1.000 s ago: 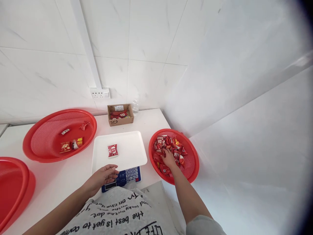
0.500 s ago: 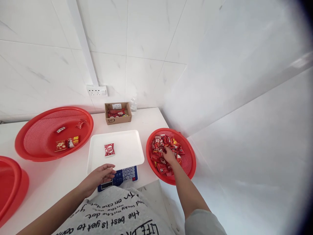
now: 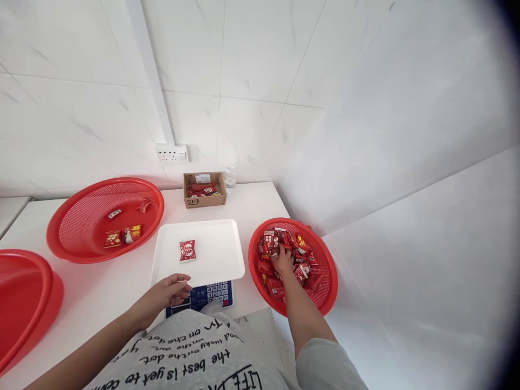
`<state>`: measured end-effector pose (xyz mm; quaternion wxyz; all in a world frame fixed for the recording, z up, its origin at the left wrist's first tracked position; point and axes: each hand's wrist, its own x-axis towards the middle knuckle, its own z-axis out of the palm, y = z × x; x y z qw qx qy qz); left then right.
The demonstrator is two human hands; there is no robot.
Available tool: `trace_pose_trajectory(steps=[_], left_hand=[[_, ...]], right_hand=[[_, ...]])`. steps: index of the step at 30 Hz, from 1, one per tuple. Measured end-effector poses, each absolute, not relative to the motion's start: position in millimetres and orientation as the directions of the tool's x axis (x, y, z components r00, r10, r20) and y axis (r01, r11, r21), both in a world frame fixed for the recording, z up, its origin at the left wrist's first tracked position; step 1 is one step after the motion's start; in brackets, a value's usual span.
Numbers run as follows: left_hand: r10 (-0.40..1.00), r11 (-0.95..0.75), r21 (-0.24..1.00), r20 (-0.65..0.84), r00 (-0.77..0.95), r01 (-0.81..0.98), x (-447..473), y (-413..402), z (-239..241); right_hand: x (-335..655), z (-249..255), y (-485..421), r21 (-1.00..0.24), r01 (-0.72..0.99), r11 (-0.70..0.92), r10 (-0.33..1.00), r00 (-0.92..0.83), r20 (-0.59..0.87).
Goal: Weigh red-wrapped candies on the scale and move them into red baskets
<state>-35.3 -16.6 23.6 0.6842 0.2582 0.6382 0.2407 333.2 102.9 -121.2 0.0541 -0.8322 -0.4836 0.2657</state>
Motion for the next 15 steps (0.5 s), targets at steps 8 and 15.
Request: trace_pose_trajectory(steps=[8, 15], left_hand=[[0.641, 0.761, 0.648, -0.759, 0.117, 0.032, -24.9, -11.2, 17.8], [0.646, 0.755, 0.655, -0.751, 0.139, 0.032, -22.6, -9.6, 12.8]], right_hand=[[338.3, -110.3, 84.8, -0.633, 0.616, -0.469, 0.883, 0.319, -0.344], [346.7, -91.1, 58.2, -0.874, 0.161, -0.459, 0.862, 0.316, -0.395]])
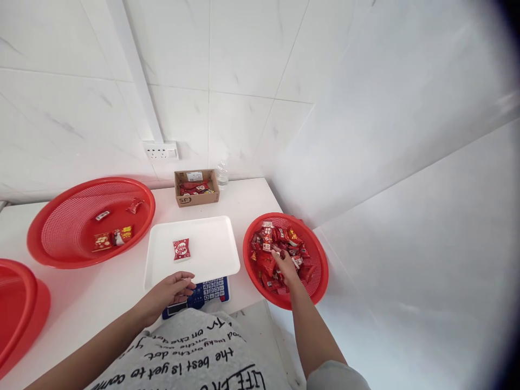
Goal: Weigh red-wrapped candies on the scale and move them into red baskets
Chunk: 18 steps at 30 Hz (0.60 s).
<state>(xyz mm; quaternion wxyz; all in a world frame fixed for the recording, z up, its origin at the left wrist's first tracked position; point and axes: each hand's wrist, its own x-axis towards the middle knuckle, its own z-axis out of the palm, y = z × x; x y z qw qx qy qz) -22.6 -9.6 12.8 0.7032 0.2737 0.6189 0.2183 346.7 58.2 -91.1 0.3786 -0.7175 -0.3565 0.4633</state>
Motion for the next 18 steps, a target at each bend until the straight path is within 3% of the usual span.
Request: trace_pose_trajectory(steps=[5, 9, 18], left_hand=[[0.646, 0.75, 0.661, -0.743, 0.176, 0.039, -17.9, -9.8, 11.7], [0.639, 0.756, 0.654, -0.747, 0.183, 0.029, -15.3, -10.6, 10.5], [0.651, 0.746, 0.666, -0.735, 0.19, 0.023, -13.9, -12.8, 13.7]], right_hand=[[353.2, -80.8, 50.3, -0.806, -0.222, -0.549, 0.731, 0.339, -0.592], [353.1, -73.8, 47.2, -0.75, -0.437, -0.497, 0.763, 0.193, -0.617], [356.6, -85.4, 39.0, -0.67, -0.639, -0.378, 0.776, 0.176, -0.606]])
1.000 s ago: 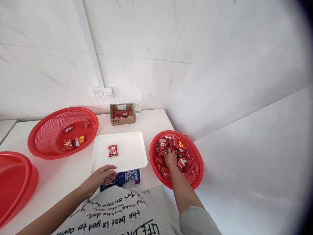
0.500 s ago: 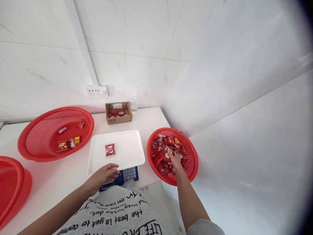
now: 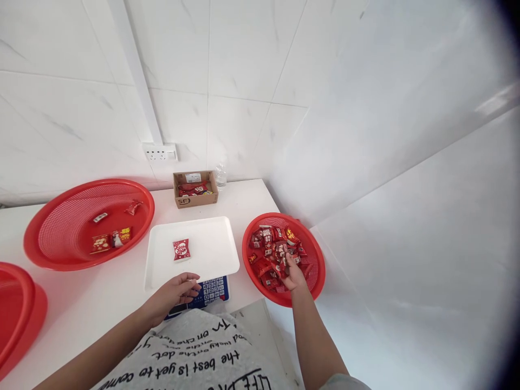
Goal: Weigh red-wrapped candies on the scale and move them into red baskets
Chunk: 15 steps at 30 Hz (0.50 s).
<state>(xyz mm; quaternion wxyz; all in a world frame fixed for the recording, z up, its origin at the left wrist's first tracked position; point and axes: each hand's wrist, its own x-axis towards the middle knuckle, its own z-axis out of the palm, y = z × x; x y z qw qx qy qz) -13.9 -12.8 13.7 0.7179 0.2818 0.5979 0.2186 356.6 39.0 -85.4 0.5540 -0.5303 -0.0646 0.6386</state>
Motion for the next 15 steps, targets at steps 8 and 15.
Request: trace_pose_trajectory(steps=[8, 15], left_hand=[[0.652, 0.739, 0.671, -0.734, 0.189, 0.057, -13.1, -15.4, 17.7], [0.658, 0.724, 0.684, -0.722, 0.212, 0.083, -12.8, -15.5, 15.4]], right_hand=[[346.2, -57.9, 35.3, -0.736, -0.539, -0.41, 0.761, 0.243, -0.602], [340.5, -36.3, 31.9, -0.718, -0.391, -0.576, 0.73, 0.147, -0.667]])
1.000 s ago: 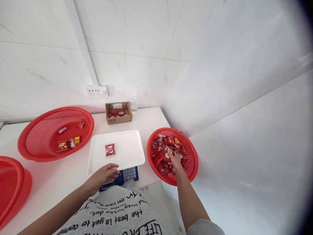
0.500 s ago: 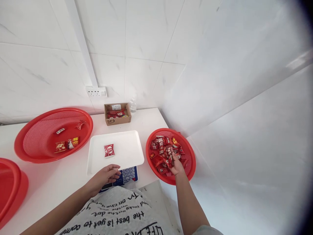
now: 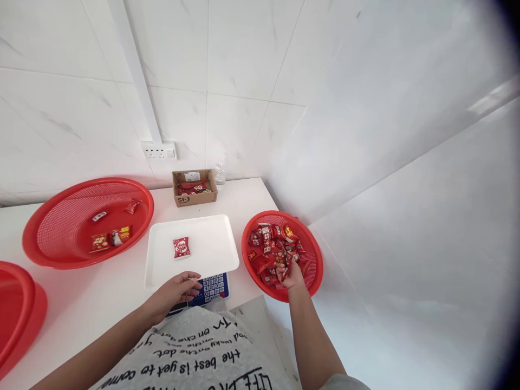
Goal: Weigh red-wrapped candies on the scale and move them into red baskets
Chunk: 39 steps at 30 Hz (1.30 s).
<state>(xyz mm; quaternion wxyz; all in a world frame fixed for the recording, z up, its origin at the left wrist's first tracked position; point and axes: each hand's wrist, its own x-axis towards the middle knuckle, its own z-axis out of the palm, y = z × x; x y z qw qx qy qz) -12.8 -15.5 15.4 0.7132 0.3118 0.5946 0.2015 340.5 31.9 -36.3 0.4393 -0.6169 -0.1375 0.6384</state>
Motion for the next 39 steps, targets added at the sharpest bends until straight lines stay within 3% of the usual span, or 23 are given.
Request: trace_pose_trajectory(steps=[4, 8, 12, 18, 21, 26, 29, 32, 35, 39], left_hand=[[0.713, 0.633, 0.761, -0.644, 0.277, 0.141, -2.4, -12.1, 22.3], [0.843, 0.352, 0.905, -0.417, 0.34, 0.237, 17.6, -9.4, 24.5], [0.911, 0.176, 0.958, -0.246, 0.331, 0.225, 26.0, -9.6, 11.6], [0.927, 0.248, 0.942, -0.299, 0.226, 0.226, 7.1, -16.6, 1.2], [0.908, 0.366, 0.916, -0.39, 0.154, 0.164, -7.2, -18.9, 1.6], [0.807, 0.591, 0.805, -0.59, -0.04, 0.057, -32.8, -16.3, -1.4], [0.78, 0.626, 0.761, -0.609, -0.142, 0.172, -43.5, -17.4, -5.2], [0.909, 0.408, 0.747, -0.386, -0.158, 0.524, -47.8, -20.9, -10.3], [0.994, 0.07, 0.619, -0.112, -0.001, 0.782, -48.1, -20.2, -17.5], [0.982, -0.141, 0.435, -0.05, 0.18, 0.889, -48.4, -8.7, -29.4]], right_hand=[[305.0, -12.9, 29.0, -0.609, -0.461, -0.646, 0.68, 0.016, -0.733], [238.4, 5.9, 21.8, -0.468, -0.456, -0.757, 0.599, -0.199, -0.776], [183.6, 8.8, 11.2, -0.435, -0.468, -0.769, 0.58, -0.224, -0.783], [162.1, -3.2, 1.4, -0.543, -0.361, -0.758, 0.632, -0.202, -0.748], [163.9, -6.9, -0.6, -0.614, -0.355, -0.705, 0.692, -0.151, -0.706], [171.7, -4.7, -2.3, -0.608, -0.306, -0.733, 0.668, -0.156, -0.727], [175.3, -4.0, -3.4, -0.592, -0.318, -0.74, 0.65, -0.116, -0.751], [177.6, -7.2, -5.1, -0.602, -0.352, -0.717, 0.668, -0.099, -0.738], [179.1, -12.3, -6.9, -0.633, -0.366, -0.682, 0.703, -0.092, -0.705], [179.2, -15.1, -8.8, -0.649, -0.362, -0.669, 0.717, -0.084, -0.692]])
